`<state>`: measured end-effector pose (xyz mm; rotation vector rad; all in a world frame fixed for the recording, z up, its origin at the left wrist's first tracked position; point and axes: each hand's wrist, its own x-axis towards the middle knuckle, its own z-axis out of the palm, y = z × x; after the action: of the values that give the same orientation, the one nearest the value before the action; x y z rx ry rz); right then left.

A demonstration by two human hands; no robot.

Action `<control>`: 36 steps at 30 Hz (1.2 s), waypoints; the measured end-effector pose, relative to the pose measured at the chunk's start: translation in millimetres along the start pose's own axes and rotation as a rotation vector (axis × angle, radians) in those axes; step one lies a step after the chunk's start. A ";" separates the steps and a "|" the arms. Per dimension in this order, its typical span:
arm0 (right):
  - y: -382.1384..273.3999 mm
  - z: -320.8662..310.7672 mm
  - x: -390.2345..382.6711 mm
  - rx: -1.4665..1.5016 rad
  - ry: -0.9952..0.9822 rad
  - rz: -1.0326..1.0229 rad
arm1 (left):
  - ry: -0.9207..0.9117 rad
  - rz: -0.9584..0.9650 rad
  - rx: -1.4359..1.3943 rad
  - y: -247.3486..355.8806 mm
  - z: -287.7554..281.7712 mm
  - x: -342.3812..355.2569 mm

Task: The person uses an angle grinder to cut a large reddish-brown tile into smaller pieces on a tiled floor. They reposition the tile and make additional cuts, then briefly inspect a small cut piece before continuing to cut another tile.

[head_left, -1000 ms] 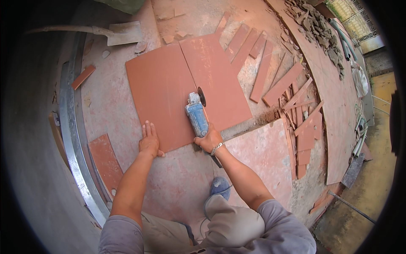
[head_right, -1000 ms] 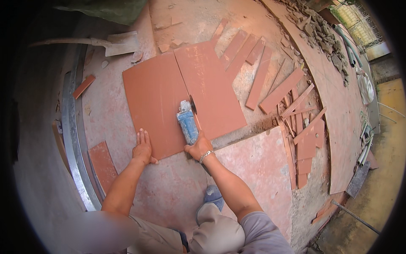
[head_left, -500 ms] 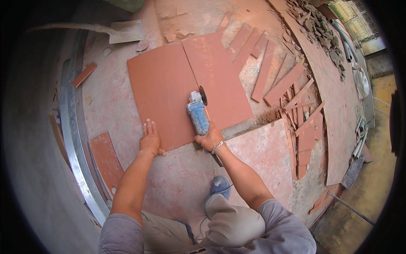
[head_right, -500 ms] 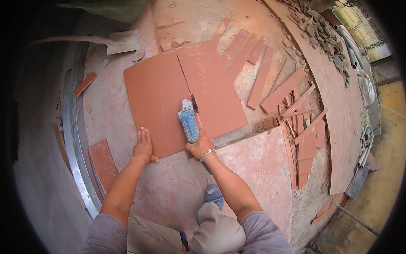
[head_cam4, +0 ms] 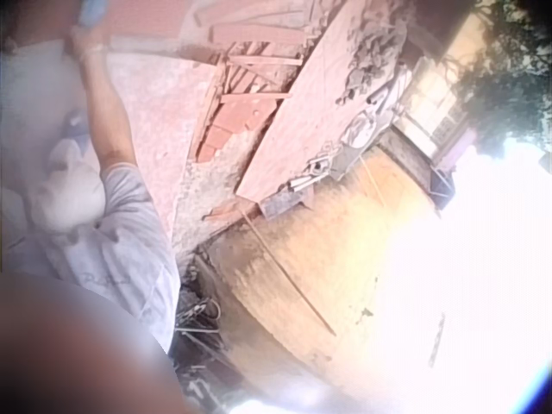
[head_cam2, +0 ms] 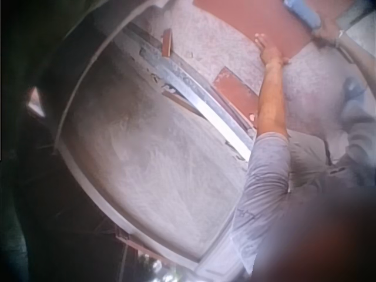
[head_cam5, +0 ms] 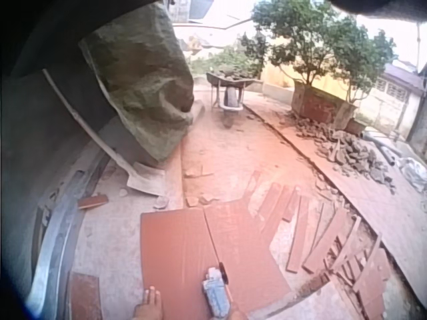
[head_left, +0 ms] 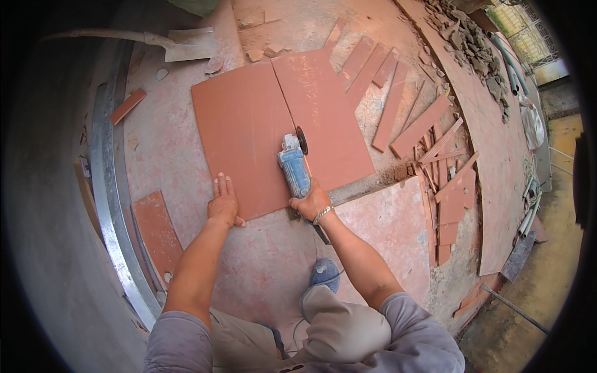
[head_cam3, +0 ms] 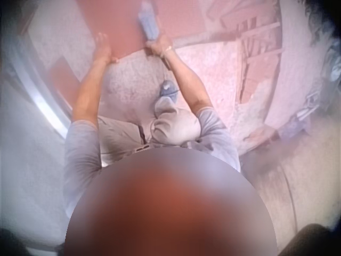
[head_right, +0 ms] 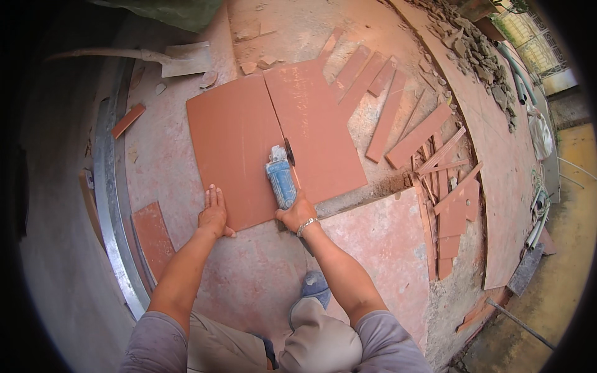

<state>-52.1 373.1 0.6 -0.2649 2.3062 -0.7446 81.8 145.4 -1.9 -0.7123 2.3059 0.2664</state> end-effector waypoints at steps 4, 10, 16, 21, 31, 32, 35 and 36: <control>0.7 -1.9 -6.0 0.007 0.001 0.009 | -0.009 -0.011 0.003 -0.6 0.4 1.1; 2.2 -6.1 -16.5 0.016 -0.032 0.020 | -0.012 -0.012 0.019 0.6 0.9 1.6; 7.6 -5.3 -22.9 0.021 -0.044 0.015 | -0.009 -0.018 0.035 1.0 2.6 2.2; 9.3 -2.8 -22.7 0.033 -0.046 0.043 | 0.004 -0.004 0.044 -0.7 4.3 2.8; 8.1 -2.8 -20.3 -0.006 -0.032 0.017 | -0.019 -0.015 0.009 1.7 -1.3 -0.7; 8.1 -2.2 -19.8 -0.025 -0.029 0.020 | -0.003 -0.002 0.008 1.1 -0.3 -0.8; 8.4 -1.2 -18.2 0.020 -0.039 0.026 | 0.010 0.008 -0.013 -1.5 1.3 -0.3; 8.5 -1.0 -17.7 0.043 -0.052 0.037 | 0.010 0.009 -0.021 -1.5 1.4 -0.1</control>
<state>-39.5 387.2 6.1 -0.2185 2.2373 -0.7593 83.5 144.7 -2.8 -0.7150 2.3199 0.2924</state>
